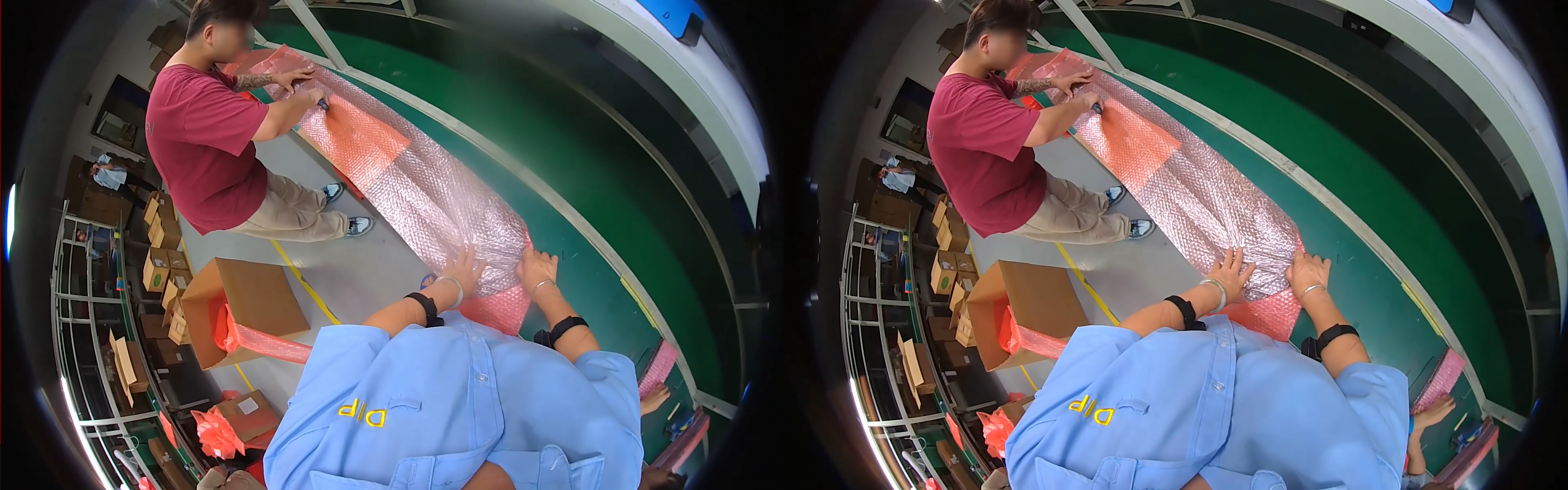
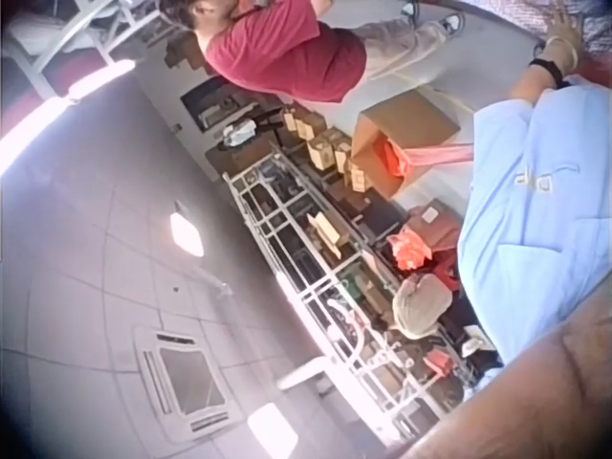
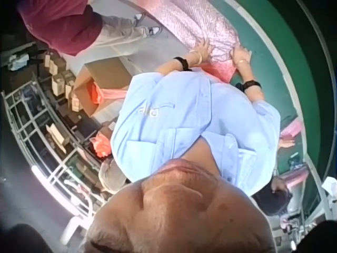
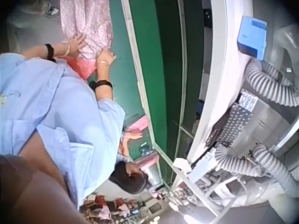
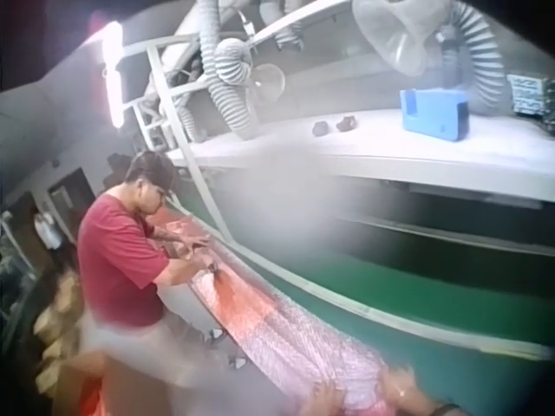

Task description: The person wraps a long board in bubble wrap by hand, pulling the wrap from a box and smoothing it over the surface. They then hold the wrap in place while another person cuts the bubble wrap with a utility knife.

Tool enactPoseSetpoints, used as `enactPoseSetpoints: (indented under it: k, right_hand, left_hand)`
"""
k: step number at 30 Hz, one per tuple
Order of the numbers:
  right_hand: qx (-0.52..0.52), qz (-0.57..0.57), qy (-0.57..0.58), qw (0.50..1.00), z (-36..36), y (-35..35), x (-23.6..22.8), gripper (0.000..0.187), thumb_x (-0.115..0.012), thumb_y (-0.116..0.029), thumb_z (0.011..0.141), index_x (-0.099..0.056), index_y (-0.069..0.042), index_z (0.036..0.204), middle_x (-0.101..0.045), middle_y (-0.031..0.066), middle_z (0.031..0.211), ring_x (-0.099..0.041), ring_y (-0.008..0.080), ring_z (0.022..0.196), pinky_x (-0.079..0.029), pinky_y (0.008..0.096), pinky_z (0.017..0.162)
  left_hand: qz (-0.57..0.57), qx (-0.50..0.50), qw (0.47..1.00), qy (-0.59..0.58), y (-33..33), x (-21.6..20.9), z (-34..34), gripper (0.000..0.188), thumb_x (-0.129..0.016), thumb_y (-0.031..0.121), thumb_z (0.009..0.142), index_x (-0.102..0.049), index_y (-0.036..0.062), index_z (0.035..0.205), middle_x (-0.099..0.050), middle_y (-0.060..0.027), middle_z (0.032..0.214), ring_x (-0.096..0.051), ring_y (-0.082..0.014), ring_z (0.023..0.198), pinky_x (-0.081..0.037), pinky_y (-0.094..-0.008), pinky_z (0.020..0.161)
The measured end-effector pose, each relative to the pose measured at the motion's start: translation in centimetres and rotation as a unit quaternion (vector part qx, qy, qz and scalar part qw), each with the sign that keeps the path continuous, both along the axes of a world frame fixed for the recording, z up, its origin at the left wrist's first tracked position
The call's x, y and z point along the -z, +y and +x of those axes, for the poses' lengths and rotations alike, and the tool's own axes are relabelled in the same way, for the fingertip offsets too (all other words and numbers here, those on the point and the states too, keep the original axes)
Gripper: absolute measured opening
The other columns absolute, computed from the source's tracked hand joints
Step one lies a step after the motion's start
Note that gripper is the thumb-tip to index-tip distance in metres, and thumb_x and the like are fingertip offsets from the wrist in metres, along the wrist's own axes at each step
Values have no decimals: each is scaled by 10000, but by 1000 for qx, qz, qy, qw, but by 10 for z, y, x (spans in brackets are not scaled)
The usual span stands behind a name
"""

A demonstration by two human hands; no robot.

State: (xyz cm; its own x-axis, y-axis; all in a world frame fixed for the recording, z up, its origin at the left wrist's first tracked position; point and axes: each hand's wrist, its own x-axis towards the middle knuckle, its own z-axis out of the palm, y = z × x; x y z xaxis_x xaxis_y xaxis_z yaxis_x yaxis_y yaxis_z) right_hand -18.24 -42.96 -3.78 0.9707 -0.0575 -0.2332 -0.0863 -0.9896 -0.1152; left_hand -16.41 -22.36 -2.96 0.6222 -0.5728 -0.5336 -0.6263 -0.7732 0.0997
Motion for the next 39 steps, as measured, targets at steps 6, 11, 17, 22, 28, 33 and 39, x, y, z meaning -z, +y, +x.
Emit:
enactPoseSetpoints:
  k: [6, 11, 17, 22, 28, 33, 39]
  right_hand:
    - [-4, 9, -3, 1000, -2, 1, -4, 233, -484, -225, 767, -549, -73, 931, -627, 124, 897, -574, 280, 864, -360, 421, 785]
    - [-6, 10, 2, 1000, -1, -1, -5, 232, -480, -223, 769, -549, -76, 934, -629, 126, 897, -574, 280, 867, -359, 419, 789]
    - [-7, 9, 17, 1000, 0, -1, -9, 250, -479, -221, 771, -547, -72, 960, -632, 127, 902, -578, 277, 864, -357, 418, 790]
    - [-12, 12, 7, 1000, -1, -3, -7, 284, -470, -218, 776, -542, -66, 1005, -636, 125, 895, -583, 272, 866, -358, 418, 791]
    - [-7, 6, 16, 1000, 1, -3, -6, 285, -485, -235, 775, -541, -74, 1003, -637, 116, 883, -583, 266, 864, -357, 412, 788]
    - [-2, 3, 8, 1000, 0, -5, 1, 270, -529, -273, 766, -541, -95, 967, -634, 98, 884, -576, 254, 863, -352, 402, 790]
    - [-13, 10, 6, 1000, -1, -5, -1, 275, -454, -224, 795, -538, -59, 999, -637, 122, 885, -585, 278, 862, -365, 422, 805]
  left_hand:
    - [4, 7, 1000, -3, 0, -1, 1, 591, -451, 306, 874, -213, 159, 1395, -81, -270, 1430, -129, -440, 1315, -279, -532, 997]
    - [12, 10, 1000, -3, -2, -6, 0, 575, -421, 261, 877, -204, 150, 1397, -81, -272, 1428, -125, -439, 1316, -273, -529, 1004]
    - [18, 10, 1000, 4, -4, -8, 0, 581, -402, 229, 876, -178, 136, 1404, -78, -275, 1427, -121, -442, 1316, -264, -528, 1009]
    - [27, 13, 1000, 0, -6, -8, 0, 592, -405, 228, 874, -164, 139, 1408, -71, -275, 1428, -120, -445, 1314, -261, -531, 1009]
    - [-6, 30, 999, -10, -6, -6, -6, 532, -402, 190, 869, -254, 90, 1370, -139, -271, 1411, -181, -455, 1291, -353, -481, 971]
    - [-70, 128, 989, 12, -11, -2, -22, 468, -417, 155, 844, -372, 36, 1295, -270, -242, 1357, -291, -441, 1238, -428, -424, 920]
    - [-123, 156, 980, -10, -12, 2, -28, 385, -450, 137, 808, -470, 9, 1170, -385, -202, 1242, -395, -378, 1133, -447, -400, 879]
